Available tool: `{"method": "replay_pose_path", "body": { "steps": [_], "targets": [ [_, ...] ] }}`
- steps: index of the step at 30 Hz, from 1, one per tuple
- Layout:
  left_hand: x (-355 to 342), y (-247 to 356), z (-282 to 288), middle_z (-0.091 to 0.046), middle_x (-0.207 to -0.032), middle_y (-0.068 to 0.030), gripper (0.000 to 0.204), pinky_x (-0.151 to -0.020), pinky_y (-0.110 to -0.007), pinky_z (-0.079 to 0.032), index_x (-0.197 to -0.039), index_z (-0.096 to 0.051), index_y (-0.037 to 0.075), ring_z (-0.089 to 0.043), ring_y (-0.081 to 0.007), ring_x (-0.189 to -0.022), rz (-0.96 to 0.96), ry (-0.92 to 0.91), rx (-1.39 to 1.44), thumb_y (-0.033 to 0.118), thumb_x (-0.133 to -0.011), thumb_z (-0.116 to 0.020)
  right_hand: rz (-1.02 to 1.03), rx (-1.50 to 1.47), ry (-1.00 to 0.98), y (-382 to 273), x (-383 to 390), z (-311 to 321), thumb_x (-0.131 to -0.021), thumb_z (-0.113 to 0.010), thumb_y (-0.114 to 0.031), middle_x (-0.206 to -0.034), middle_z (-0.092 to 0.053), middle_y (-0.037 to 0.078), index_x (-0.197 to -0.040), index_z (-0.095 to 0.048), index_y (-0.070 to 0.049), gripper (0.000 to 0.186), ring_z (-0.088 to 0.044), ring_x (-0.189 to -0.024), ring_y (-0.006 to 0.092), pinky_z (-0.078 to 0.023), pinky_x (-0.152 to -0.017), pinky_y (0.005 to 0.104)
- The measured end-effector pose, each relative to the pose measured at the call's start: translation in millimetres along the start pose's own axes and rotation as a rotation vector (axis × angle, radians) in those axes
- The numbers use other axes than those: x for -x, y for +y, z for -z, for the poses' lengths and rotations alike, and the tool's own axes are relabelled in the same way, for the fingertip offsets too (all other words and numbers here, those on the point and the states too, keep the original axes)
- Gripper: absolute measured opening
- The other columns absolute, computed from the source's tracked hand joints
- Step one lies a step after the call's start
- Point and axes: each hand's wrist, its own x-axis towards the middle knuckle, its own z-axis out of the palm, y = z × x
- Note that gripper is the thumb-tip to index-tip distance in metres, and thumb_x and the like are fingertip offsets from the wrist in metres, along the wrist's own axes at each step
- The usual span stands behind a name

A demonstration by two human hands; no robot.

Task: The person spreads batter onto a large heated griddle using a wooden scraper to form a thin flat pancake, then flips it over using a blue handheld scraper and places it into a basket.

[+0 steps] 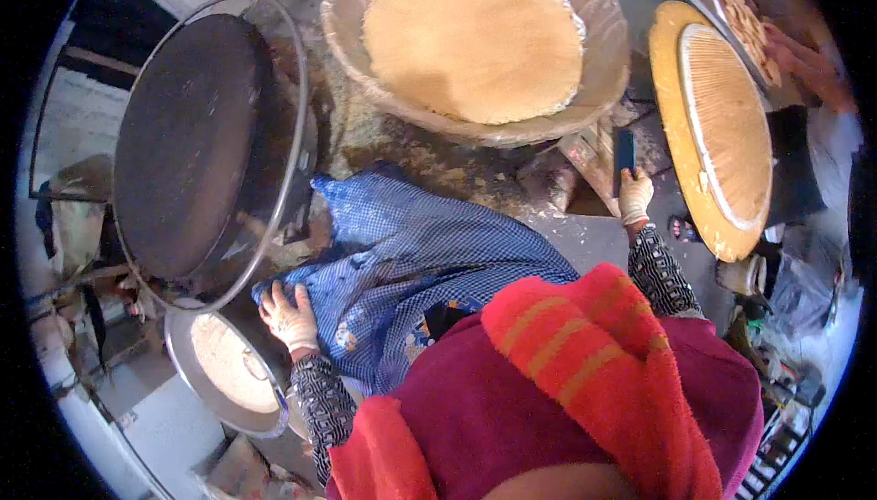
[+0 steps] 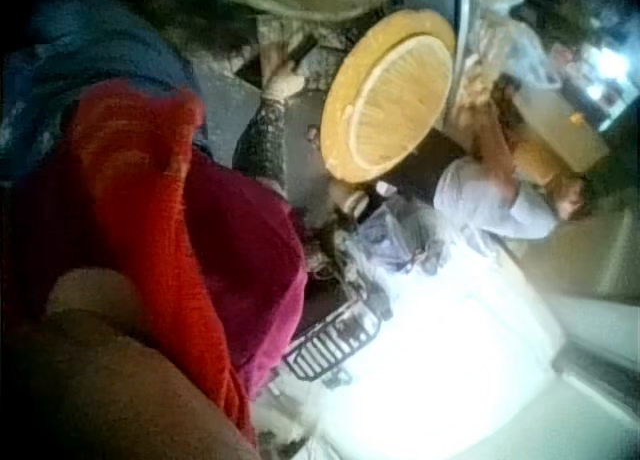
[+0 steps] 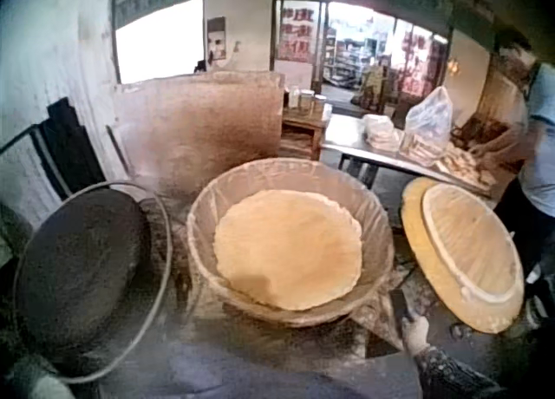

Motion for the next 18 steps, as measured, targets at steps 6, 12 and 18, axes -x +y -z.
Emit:
{"method": "replay_pose_path", "body": {
  "steps": [6,12,18],
  "targets": [
    [23.3,-14.3,0.0,-0.042,-0.141,-0.0228,0.056,-0.107,-0.054,-0.034,-0.133,-0.051,0.008,-0.038,-0.0442,-0.129,-0.143,0.167,0.113,0.038,-0.088,-0.064,0.307,0.611,-0.152,-18.8,14.8,-95.9,-0.092,-0.051,-0.046,-0.139,-0.043,0.028,-0.132,-0.044,0.000,0.061,-0.047,-0.123,0.0436,-0.042,-0.097,0.0547],
    [101.2,-32.1,23.0,-0.046,-0.132,-0.0263,0.047,-0.104,-0.048,-0.037,-0.131,-0.050,0.000,-0.045,-0.0428,-0.122,0.054,0.154,0.413,0.022,-0.091,-0.062,0.719,0.461,-0.230,-96.8,39.6,-111.2,-0.093,-0.054,-0.037,-0.133,-0.053,0.019,-0.126,-0.053,-0.005,0.046,-0.052,-0.117,0.0382,-0.042,-0.097,0.0494],
    [141.5,-14.1,40.9,-0.046,-0.132,-0.0251,0.045,-0.103,-0.045,-0.039,-0.132,-0.049,-0.001,-0.047,-0.0397,-0.122,0.208,0.054,0.529,0.019,-0.093,-0.060,1.015,-0.243,-0.578,-262.1,98.5,-208.6,-0.094,-0.057,-0.021,-0.098,-0.067,0.021,-0.105,-0.065,-0.004,0.021,-0.064,-0.094,0.0405,-0.051,-0.079,0.0438]
  ]
}}
